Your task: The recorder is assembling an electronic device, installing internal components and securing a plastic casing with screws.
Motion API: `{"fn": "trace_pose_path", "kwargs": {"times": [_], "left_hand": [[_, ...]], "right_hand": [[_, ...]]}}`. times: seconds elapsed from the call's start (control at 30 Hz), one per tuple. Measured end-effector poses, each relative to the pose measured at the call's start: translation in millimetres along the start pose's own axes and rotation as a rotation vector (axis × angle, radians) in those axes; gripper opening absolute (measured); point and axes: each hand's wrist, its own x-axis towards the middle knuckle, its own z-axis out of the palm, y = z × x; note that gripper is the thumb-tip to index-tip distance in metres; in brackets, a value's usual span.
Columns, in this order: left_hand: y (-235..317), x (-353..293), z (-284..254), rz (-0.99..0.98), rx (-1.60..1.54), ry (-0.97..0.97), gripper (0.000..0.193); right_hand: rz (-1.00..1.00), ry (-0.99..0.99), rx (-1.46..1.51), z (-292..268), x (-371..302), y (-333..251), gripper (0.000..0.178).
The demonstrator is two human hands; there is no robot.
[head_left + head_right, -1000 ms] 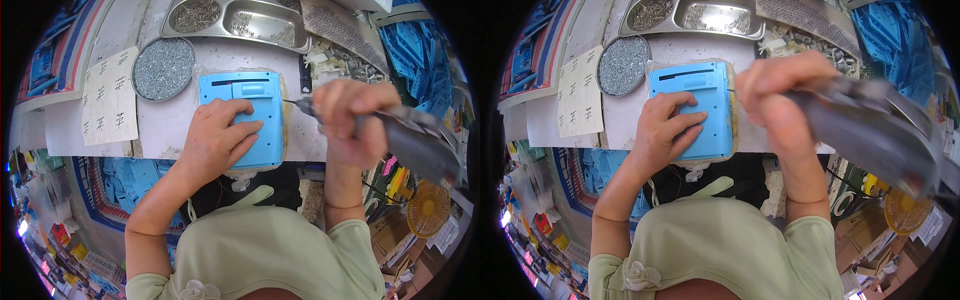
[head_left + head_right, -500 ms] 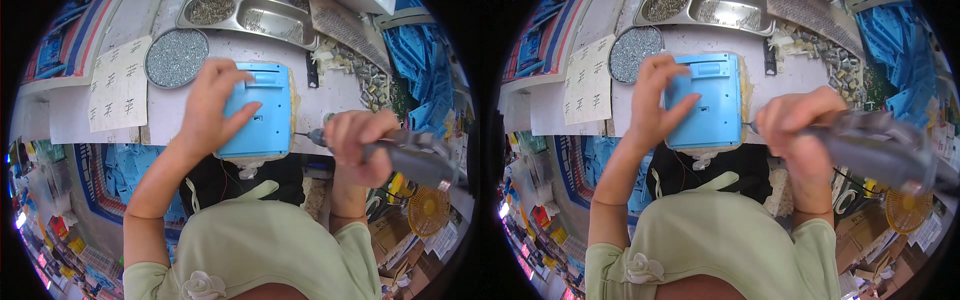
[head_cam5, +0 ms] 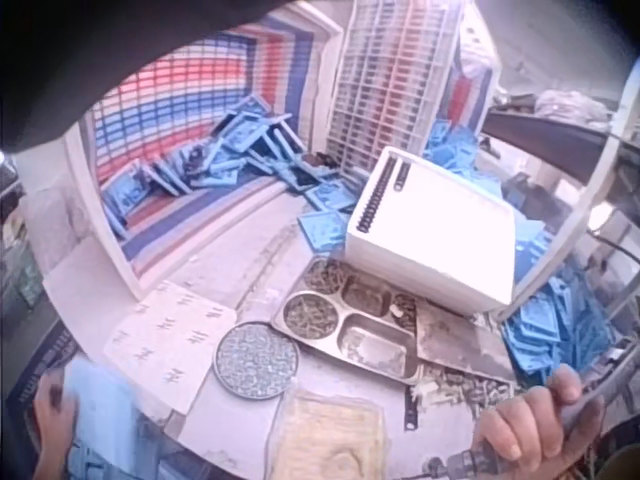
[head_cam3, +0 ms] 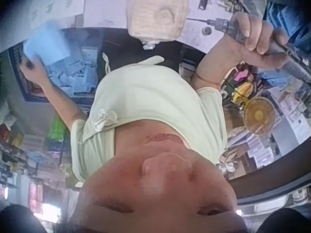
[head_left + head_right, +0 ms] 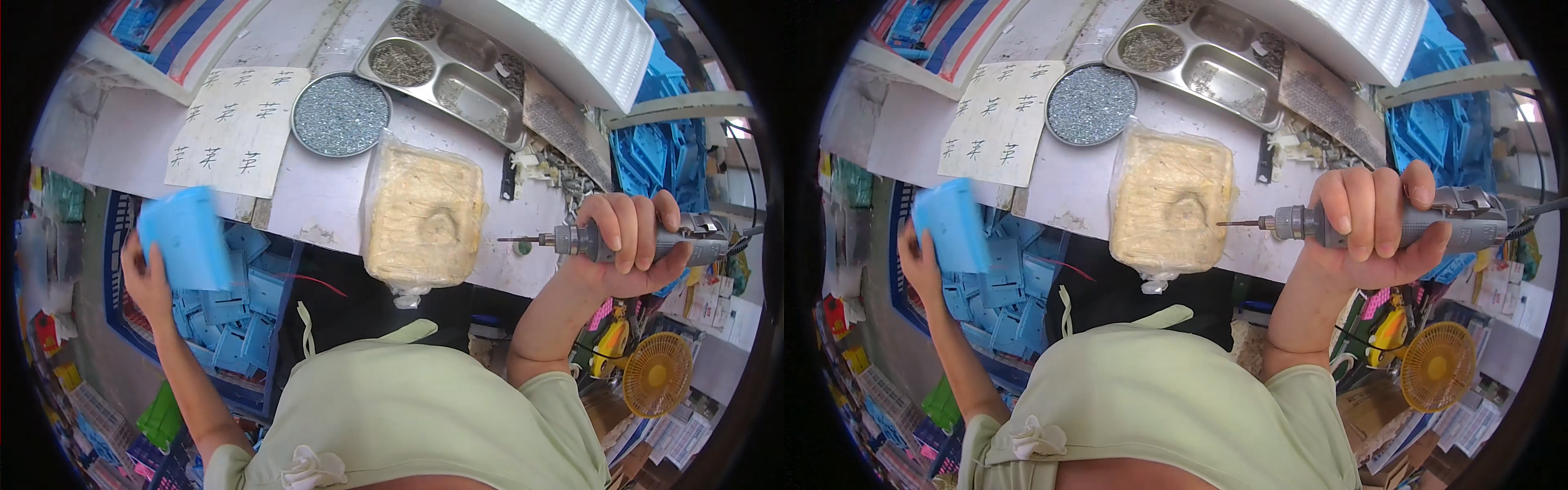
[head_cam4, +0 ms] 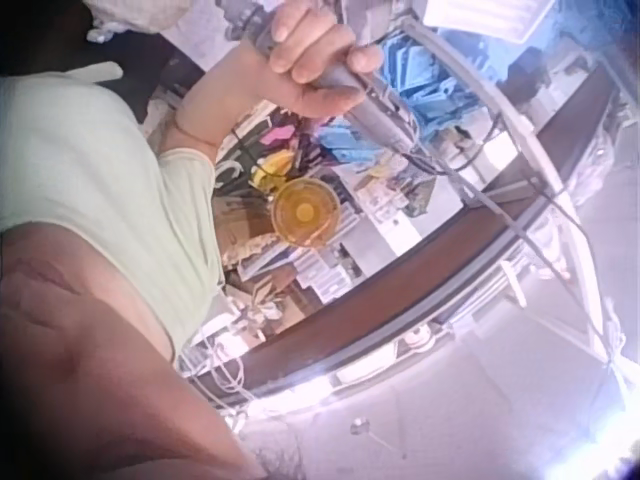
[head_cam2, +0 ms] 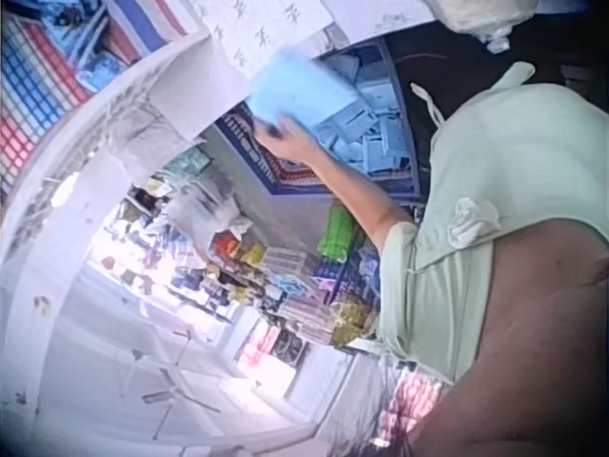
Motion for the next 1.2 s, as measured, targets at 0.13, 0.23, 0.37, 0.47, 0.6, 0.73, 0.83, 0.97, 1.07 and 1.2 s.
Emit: {"fn": "trace_pose_path", "kwargs": {"times": [0.13,0.23,0.37,0.47,0.6,0.73,0.83,0.97,1.07,1.2], "left_hand": [[-233,-163,-79,-0.621,0.552,0.261,0.06],[-294,-254,-84,-1.208,0.673,0.304,0.068],[-284,-246,-49,-0.899,0.896,0.126,0.074],[-62,-80,33,-0.215,0.253,0.211,0.045],[139,72,89,0.588,-0.082,-0.073,0.027],[175,220,206,0.523,0.131,-0.462,0.034],[149,334,278,0.277,0.459,-0.323,0.046],[137,445,322,-0.12,0.394,0.137,0.066],[108,500,296,-0.326,0.248,0.269,0.076],[59,577,246,-0.229,0.431,0.161,0.09]], "right_hand": [[0.025,-0.02,0.019,3,9,14,0.029],[0.051,-0.037,0.0,2,14,22,0.028],[0.089,-0.09,-0.112,2,21,34,0.029],[0.125,-0.115,-0.355,2,23,34,0.033],[0.277,0.047,-0.673,-7,22,35,0.044],[0.169,0.232,-0.858,-9,29,38,0.056],[0.131,0.275,-0.952,-13,32,23,0.063],[0.111,0.408,-1.113,-25,19,-11,0.068],[0.105,0.294,-0.937,-29,19,-17,0.048],[0.088,0.336,-0.973,-37,17,-21,0.038]]}}
